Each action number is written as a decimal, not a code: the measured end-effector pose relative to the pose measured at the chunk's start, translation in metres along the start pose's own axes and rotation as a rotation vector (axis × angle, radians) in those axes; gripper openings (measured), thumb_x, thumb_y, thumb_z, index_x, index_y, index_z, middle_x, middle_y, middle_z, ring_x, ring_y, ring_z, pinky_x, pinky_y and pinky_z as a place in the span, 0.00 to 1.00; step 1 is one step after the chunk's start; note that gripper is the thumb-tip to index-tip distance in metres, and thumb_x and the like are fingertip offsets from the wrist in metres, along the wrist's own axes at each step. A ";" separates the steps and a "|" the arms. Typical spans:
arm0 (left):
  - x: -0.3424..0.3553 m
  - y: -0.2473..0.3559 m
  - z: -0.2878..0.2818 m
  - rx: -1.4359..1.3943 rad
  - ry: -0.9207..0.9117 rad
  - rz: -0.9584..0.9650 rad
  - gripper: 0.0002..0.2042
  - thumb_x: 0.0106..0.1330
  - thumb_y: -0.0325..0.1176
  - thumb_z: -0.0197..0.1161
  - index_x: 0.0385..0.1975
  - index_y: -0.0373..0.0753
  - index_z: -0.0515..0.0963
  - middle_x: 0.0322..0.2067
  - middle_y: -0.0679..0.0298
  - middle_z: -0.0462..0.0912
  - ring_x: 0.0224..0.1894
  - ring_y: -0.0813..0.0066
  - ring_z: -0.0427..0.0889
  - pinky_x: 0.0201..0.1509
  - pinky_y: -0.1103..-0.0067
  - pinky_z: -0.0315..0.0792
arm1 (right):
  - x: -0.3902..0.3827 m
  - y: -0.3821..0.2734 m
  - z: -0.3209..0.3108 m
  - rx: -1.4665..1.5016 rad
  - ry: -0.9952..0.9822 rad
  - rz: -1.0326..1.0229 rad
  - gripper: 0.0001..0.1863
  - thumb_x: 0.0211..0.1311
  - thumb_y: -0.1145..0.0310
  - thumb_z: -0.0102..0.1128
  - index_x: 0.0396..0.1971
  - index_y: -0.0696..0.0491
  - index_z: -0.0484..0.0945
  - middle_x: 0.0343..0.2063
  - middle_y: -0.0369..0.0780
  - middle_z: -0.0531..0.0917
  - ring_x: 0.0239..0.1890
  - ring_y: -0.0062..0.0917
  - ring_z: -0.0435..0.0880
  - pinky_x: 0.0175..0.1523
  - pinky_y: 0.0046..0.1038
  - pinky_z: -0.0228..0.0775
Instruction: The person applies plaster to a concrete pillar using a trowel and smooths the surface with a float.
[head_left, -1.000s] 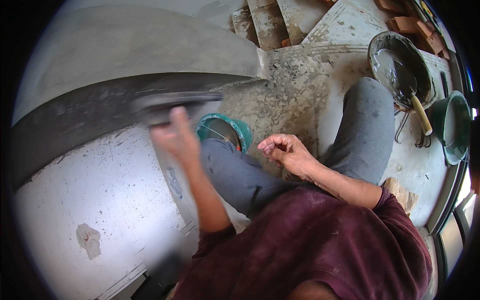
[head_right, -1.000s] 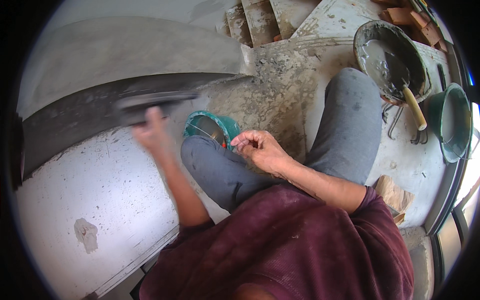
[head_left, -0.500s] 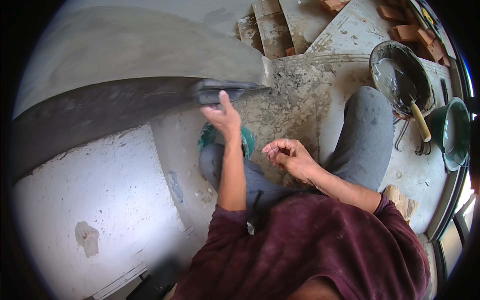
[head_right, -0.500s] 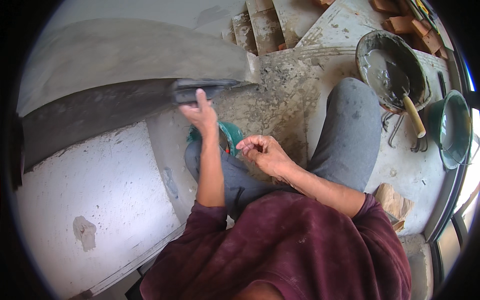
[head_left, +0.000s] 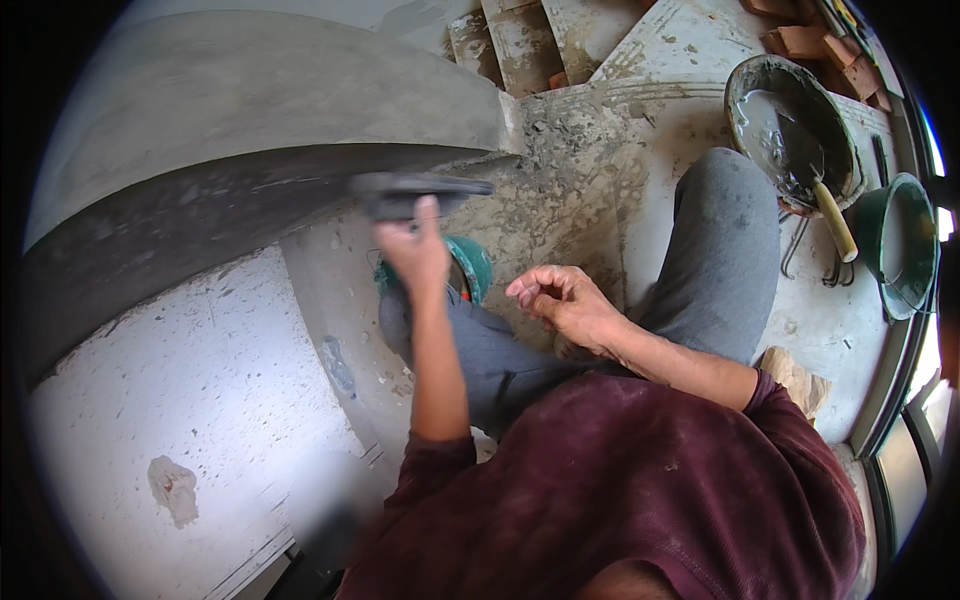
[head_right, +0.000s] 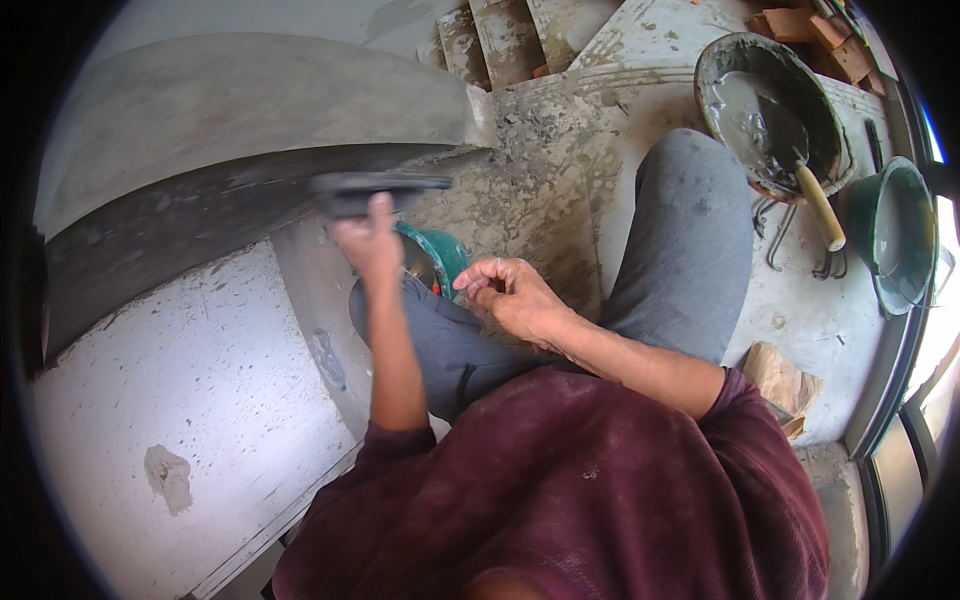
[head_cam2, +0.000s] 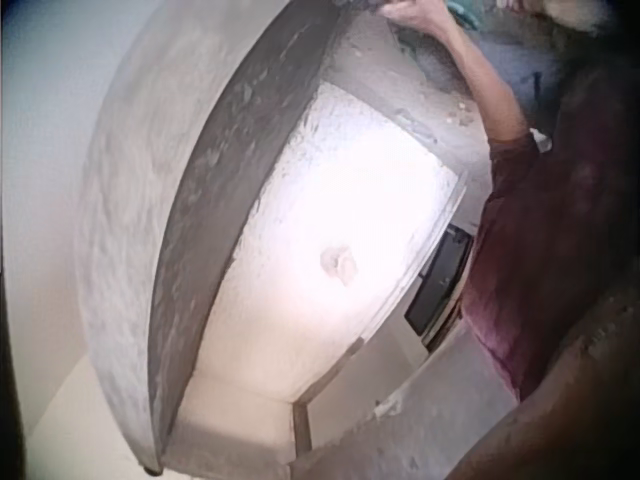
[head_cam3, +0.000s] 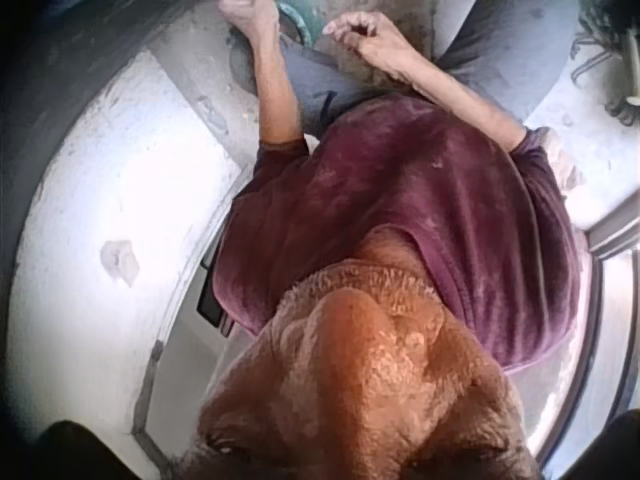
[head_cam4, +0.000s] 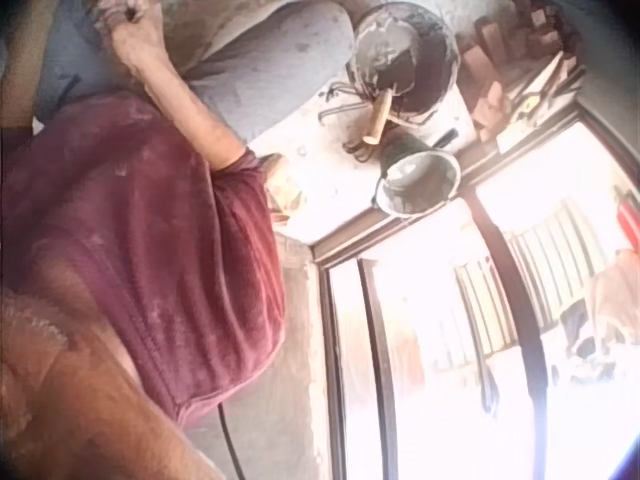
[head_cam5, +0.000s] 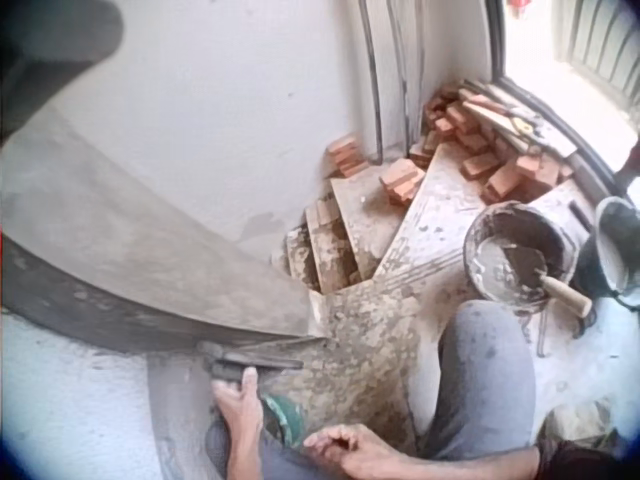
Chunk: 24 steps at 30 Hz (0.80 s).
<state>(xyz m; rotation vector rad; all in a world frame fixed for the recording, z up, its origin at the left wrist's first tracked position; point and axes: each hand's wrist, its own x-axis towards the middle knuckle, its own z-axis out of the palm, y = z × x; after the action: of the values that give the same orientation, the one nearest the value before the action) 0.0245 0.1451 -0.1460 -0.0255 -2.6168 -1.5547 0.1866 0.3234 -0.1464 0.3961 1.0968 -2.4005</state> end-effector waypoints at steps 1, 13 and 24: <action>-0.006 -0.032 0.025 -0.081 0.019 0.035 0.26 0.63 0.26 0.66 0.58 0.29 0.63 0.52 0.52 0.75 0.55 0.65 0.76 0.61 0.71 0.69 | 0.000 0.003 -0.001 -0.015 -0.005 0.016 0.11 0.62 0.79 0.53 0.42 0.58 0.81 0.28 0.32 0.79 0.32 0.14 0.73 0.42 0.19 0.69; 0.028 0.032 0.022 -0.189 0.253 0.098 0.24 0.62 0.27 0.66 0.52 0.28 0.62 0.50 0.47 0.74 0.45 0.63 0.82 0.41 0.68 0.87 | -0.001 -0.002 -0.002 -0.024 -0.023 -0.009 0.11 0.63 0.80 0.52 0.43 0.57 0.81 0.31 0.31 0.78 0.35 0.13 0.74 0.43 0.19 0.69; -0.058 0.122 -0.078 -0.878 0.163 -0.124 0.16 0.73 0.36 0.53 0.57 0.40 0.70 0.53 0.54 0.77 0.58 0.61 0.76 0.71 0.50 0.60 | 0.008 0.003 0.023 -0.264 -0.089 -0.166 0.27 0.67 0.56 0.60 0.61 0.53 0.71 0.48 0.39 0.76 0.50 0.23 0.72 0.56 0.30 0.66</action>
<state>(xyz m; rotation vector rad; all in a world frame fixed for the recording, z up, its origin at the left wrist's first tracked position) 0.0962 0.1374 -0.0075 0.1898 -1.6574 -2.4773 0.1802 0.3016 -0.1370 0.1112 1.4314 -2.3433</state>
